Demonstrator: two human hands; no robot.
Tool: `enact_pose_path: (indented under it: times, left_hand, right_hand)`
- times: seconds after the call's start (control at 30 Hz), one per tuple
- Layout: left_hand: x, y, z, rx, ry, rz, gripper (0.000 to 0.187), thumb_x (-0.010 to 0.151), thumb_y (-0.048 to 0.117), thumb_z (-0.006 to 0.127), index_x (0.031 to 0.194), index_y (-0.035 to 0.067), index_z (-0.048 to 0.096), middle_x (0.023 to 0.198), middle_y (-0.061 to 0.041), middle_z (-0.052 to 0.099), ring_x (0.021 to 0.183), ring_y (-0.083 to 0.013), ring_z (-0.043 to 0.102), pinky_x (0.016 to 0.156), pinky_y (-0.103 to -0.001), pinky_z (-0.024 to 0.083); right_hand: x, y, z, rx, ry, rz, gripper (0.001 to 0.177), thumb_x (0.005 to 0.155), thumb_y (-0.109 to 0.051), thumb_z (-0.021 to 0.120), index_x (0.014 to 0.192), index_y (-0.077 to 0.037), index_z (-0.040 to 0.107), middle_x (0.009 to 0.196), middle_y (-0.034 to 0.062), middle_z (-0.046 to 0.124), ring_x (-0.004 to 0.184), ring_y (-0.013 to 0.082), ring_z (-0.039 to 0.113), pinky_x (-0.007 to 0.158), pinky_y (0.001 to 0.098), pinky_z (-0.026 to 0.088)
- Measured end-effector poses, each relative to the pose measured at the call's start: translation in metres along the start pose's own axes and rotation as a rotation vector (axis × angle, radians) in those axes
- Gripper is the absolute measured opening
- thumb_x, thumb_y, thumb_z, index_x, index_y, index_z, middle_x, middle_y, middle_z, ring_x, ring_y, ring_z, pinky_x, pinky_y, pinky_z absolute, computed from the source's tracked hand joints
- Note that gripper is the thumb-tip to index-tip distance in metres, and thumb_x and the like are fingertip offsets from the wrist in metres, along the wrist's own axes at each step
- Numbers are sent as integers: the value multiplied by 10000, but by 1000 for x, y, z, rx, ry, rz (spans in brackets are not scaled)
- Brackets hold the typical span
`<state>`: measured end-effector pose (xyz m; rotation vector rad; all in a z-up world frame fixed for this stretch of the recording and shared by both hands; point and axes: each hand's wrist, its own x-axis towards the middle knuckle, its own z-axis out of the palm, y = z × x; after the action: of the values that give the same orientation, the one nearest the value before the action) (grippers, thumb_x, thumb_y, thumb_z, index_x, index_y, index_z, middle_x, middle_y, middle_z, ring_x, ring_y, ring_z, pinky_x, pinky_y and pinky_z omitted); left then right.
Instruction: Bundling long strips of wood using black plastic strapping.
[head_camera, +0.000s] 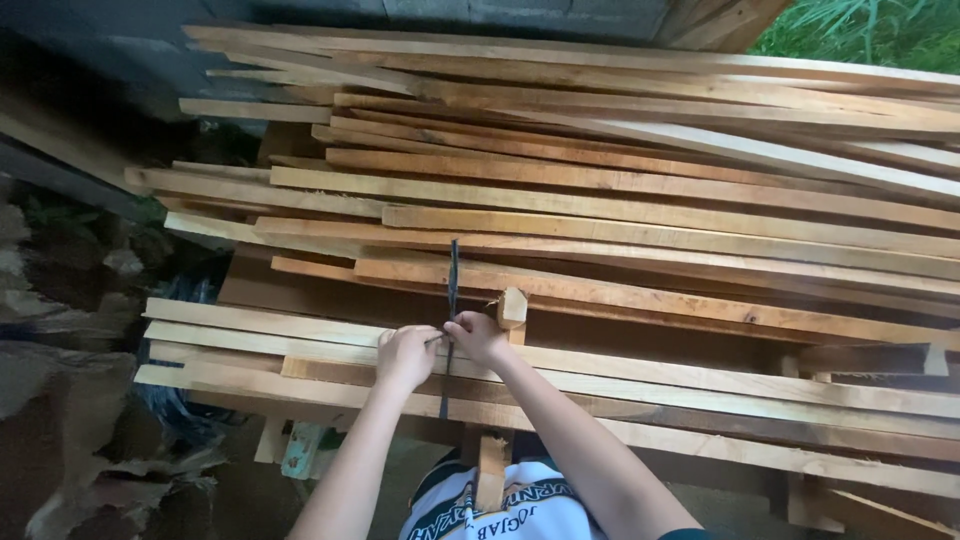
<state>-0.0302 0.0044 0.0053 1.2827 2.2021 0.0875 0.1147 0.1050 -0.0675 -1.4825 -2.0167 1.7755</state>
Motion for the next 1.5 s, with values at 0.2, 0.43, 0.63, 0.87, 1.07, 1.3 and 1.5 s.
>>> enact_pose_path:
  times: [0.2,0.43,0.63,0.87,1.07,1.3,1.5]
  left_hand:
    - [6,8,5,-202,42,-162,194,905,442,718,1084,438,793,1078,46,798,1114,-260,727,981,-452,528]
    - [26,-7,8,-104,-77,-135,236,898,461,705,1080,350,806,1218,99,751,1247,-225,640,1092,-484,458]
    - [18,2,-15,-267,-127,-145,272,868,425,738,1083,278,819,1223,14,765,1277,-278,629,1077,-503,488]
    - [15,6,-4,-178,-84,-125,231,885,433,690,1051,333,814,1177,57,758,1242,-267,635,1077,-503,482]
    - [23,-2,23,-40,-66,-95,203,939,460,650,1095,401,766,1215,156,708,1273,-185,591,1170,-535,334]
    - [17,-10,23,-110,-28,-54,163,972,414,667,1097,372,763,1227,127,707,1295,-200,572,1232,-640,147]
    - [11,2,-6,-143,-72,-23,207,971,457,667,1111,347,773,1257,113,719,1334,-210,561,1249,-669,84]
  right_hand:
    - [-13,-14,-7,63,-6,9,257,920,-456,711,947,-204,752,862,-3,792,921,165,742,800,328,547]
    - [-17,-10,-4,54,8,43,336,907,-516,734,1009,-197,755,944,8,796,987,213,749,823,358,562]
    - [-25,-13,-3,14,58,51,369,895,-552,726,1077,-231,741,1036,12,784,1064,249,727,885,392,570]
    - [-42,-7,-6,-131,236,-448,175,943,-319,739,1109,-262,745,1008,41,751,974,341,688,799,400,596]
    - [-39,-1,-10,-302,253,-677,158,996,-232,654,1114,-172,739,1117,49,721,993,324,663,821,351,599]
    - [-18,26,6,-271,160,-566,138,1026,-259,619,1060,-144,689,1002,55,664,907,385,611,733,406,584]
    - [-13,-8,-20,-272,-163,-245,187,882,-320,702,795,-165,758,833,41,739,903,314,726,700,382,555]
